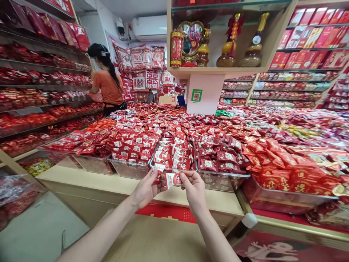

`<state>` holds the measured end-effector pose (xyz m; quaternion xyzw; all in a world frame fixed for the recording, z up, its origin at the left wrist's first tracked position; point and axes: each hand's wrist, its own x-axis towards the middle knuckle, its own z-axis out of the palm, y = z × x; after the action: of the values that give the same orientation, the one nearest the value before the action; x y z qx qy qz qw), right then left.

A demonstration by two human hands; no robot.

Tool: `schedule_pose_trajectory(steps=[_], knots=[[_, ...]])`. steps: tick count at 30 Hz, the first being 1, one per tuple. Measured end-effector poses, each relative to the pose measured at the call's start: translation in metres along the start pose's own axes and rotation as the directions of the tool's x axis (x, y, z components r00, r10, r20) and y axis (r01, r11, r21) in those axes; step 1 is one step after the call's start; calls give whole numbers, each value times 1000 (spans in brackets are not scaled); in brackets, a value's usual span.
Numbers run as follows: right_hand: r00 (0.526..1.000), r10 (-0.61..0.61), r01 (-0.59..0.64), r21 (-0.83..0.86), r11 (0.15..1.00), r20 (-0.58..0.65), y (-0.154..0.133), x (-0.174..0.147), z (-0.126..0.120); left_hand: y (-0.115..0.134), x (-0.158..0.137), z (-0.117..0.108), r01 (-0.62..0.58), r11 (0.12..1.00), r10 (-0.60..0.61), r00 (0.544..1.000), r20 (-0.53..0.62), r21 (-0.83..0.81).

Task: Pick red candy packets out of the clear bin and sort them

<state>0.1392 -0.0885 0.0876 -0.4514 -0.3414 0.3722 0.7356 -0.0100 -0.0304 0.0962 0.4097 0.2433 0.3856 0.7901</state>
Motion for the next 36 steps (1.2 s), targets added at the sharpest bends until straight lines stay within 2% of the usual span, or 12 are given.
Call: schedule_pose_trajectory(steps=[4,6,11,15,20,22,25,28,30,31,34,36], knots=[[999,26,-22,-87,996,40,14,-3,4,-14,-3,3,-152,966,165,985,-42,209],[994,56,-48,-82,995,91,16,-7,7,-16,-3,1,-165,946,195,977,-81,279],[973,122,-104,-99,990,198,17,-16,12,-19,-3,-8,-129,957,164,979,-118,259],[973,98,-62,-171,983,211,14,-17,8,-20,-4,-9,-117,971,142,984,-108,208],[967,-169,236,-412,880,192,13,-15,1,-19,-3,-5,-113,976,153,965,-213,187],[913,-299,403,-496,769,278,14,-16,0,-20,-6,-1,-58,991,77,983,-169,117],[801,-388,594,-530,605,455,15,-18,2,-20,-10,6,-1,999,-2,998,-69,-42],[740,-366,658,-496,566,564,14,-21,3,-19,-12,8,-22,996,12,993,-121,-81],[759,-316,614,-465,637,569,14,-23,4,-18,-11,5,-43,997,34,987,-156,-58],[796,-291,556,-453,697,530,14,-23,4,-17,-10,2,-59,997,51,985,-166,-43],[938,-148,263,-367,892,312,19,-21,5,-19,-7,-4,-82,996,86,983,-164,34],[970,-7,69,-251,965,242,23,-19,6,-21,-6,-7,-73,989,91,986,-138,129]])
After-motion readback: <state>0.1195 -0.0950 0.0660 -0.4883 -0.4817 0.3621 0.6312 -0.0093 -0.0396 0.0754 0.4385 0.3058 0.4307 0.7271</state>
